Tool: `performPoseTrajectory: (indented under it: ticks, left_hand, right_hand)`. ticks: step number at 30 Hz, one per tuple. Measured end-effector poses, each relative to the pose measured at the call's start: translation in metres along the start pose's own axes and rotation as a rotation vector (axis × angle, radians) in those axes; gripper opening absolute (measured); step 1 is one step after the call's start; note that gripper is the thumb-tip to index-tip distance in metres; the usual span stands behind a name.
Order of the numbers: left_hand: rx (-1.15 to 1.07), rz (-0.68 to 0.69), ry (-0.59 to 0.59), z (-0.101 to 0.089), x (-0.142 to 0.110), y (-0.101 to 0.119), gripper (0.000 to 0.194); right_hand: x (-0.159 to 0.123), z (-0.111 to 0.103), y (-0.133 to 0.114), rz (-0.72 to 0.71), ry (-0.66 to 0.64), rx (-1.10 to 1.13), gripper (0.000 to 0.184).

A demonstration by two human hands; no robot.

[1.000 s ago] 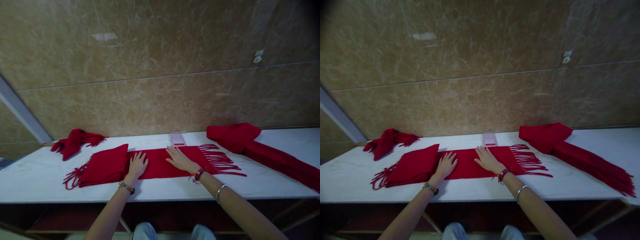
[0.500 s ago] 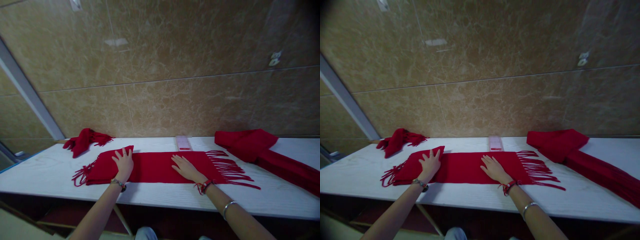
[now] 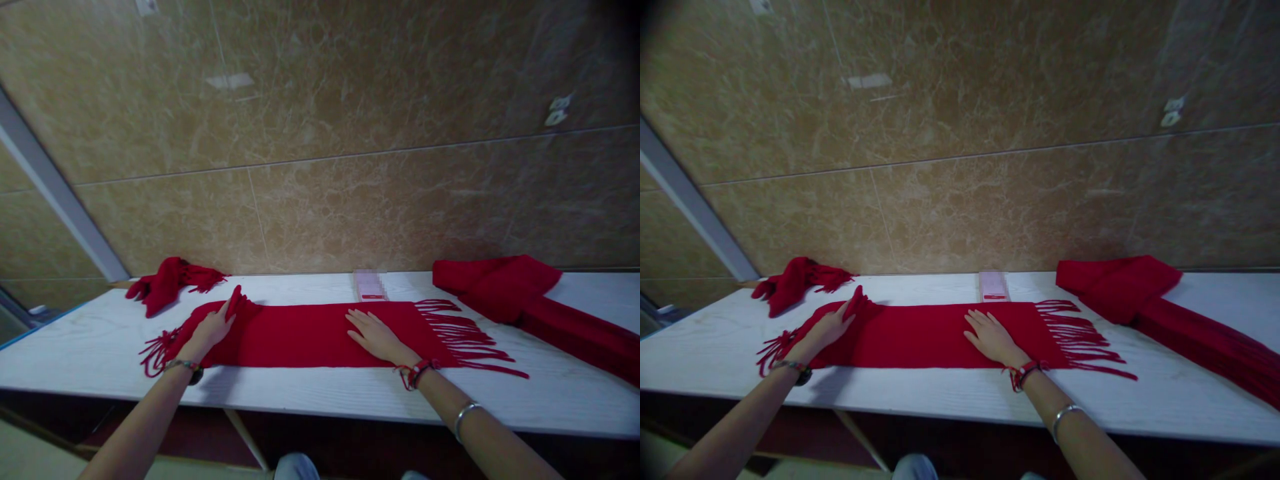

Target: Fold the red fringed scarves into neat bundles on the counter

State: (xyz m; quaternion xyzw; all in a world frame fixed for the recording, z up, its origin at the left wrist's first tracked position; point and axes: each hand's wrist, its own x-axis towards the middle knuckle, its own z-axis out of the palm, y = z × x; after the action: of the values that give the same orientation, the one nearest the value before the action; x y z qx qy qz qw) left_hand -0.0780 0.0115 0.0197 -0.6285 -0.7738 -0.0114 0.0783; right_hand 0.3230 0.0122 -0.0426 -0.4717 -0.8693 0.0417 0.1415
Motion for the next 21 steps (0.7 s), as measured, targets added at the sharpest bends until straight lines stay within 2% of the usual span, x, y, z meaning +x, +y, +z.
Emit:
performPoseTrajectory:
  ticks: [2,4,8,10,12,13,16,18,21]
  left_hand:
    - [-0.051,-0.012,-0.03,-0.002,0.01,-0.013,0.043]
    - [-0.021,-0.038,0.005,-0.007,0.016,-0.03,0.037]
    - [0.087,-0.14,0.149,-0.021,0.013,-0.061,0.04]
    - [0.163,-0.155,0.246,-0.025,0.006,-0.067,0.043]
    - [0.237,-0.079,0.297,-0.022,-0.001,-0.064,0.044]
    - [0.257,-0.004,0.286,-0.018,-0.004,-0.058,0.044]
    - [0.245,0.209,0.17,-0.001,-0.01,-0.032,0.045]
    - [0.221,0.219,0.135,0.008,-0.012,-0.016,0.042]
    - [0.165,0.098,0.04,0.01,-0.011,-0.009,0.049]
  right_hand:
    - [0.0,-0.001,-0.001,-0.002,0.006,0.0,0.051]
    - [-0.001,-0.001,-0.001,0.005,0.006,0.002,0.051]
    - [0.0,0.0,0.0,0.015,0.004,0.009,0.051]
    - [0.0,0.001,0.001,0.009,0.01,0.015,0.05]
    - [0.0,0.002,0.002,0.004,0.016,0.015,0.05]
    - [0.0,0.003,0.002,0.003,0.019,0.013,0.05]
    - [0.001,0.004,0.003,-0.001,0.026,0.009,0.05]
    - [0.001,0.006,0.004,-0.003,0.023,0.012,0.051]
    - [0.002,0.007,0.006,-0.002,0.019,0.009,0.051]
